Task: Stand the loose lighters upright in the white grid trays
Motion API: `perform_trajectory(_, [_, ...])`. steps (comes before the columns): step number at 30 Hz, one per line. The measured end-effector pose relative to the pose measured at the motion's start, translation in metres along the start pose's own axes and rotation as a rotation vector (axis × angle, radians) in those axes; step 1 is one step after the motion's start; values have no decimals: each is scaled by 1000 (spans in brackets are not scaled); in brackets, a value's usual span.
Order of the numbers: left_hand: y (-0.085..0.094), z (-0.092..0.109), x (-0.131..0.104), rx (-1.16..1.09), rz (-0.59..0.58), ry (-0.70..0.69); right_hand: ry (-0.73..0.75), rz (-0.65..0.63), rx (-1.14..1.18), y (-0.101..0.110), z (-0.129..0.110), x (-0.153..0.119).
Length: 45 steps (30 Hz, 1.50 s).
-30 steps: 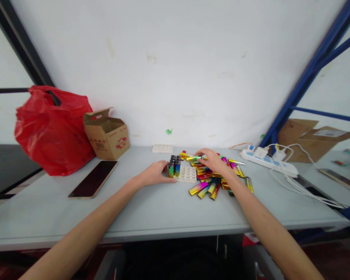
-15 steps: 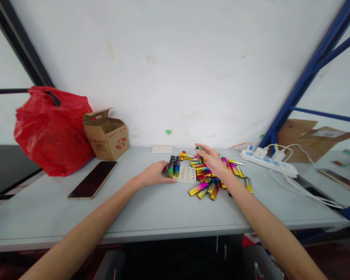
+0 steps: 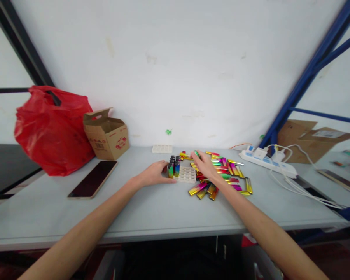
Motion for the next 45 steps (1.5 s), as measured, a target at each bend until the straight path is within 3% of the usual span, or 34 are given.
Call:
perform_trajectory(4, [0, 1, 0, 0, -3, -1, 22, 111, -219, -5, -4, -4])
perform_trajectory(14, [1, 1, 0, -5, -2, -8, 83, 144, -264, -10, -12, -8])
perform_trajectory(19, [1, 2, 0, 17, -4, -16, 114, -40, -157, -6, -24, -14])
perform_trajectory(24, [1, 2, 0, 17, 1, -21, 374, -132, -406, -6, -29, -17])
perform_trajectory(27, [1, 2, 0, 10, -3, -15, 369, -193, -476, -8, -28, -18])
perform_trajectory(32, [1, 4, 0, 30, -16, -2, 304, -234, -425, -10, -27, -18])
perform_trajectory(37, [1, 3, 0, 22, -15, -10, 345, -312, -430, -15, -22, -20])
perform_trajectory(45, [0, -1, 1, 44, 7, -27, 419, -257, -737, -25, -22, -23])
Point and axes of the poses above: each hand's wrist, its own x-axis towards the middle knuckle, its own y-axis out of the back of the hand, z = x × y, the point moved 1 cm from there along x, towards the middle knuckle, and after that the axes turned 6 degrees about -x, right-handed, at the moved point
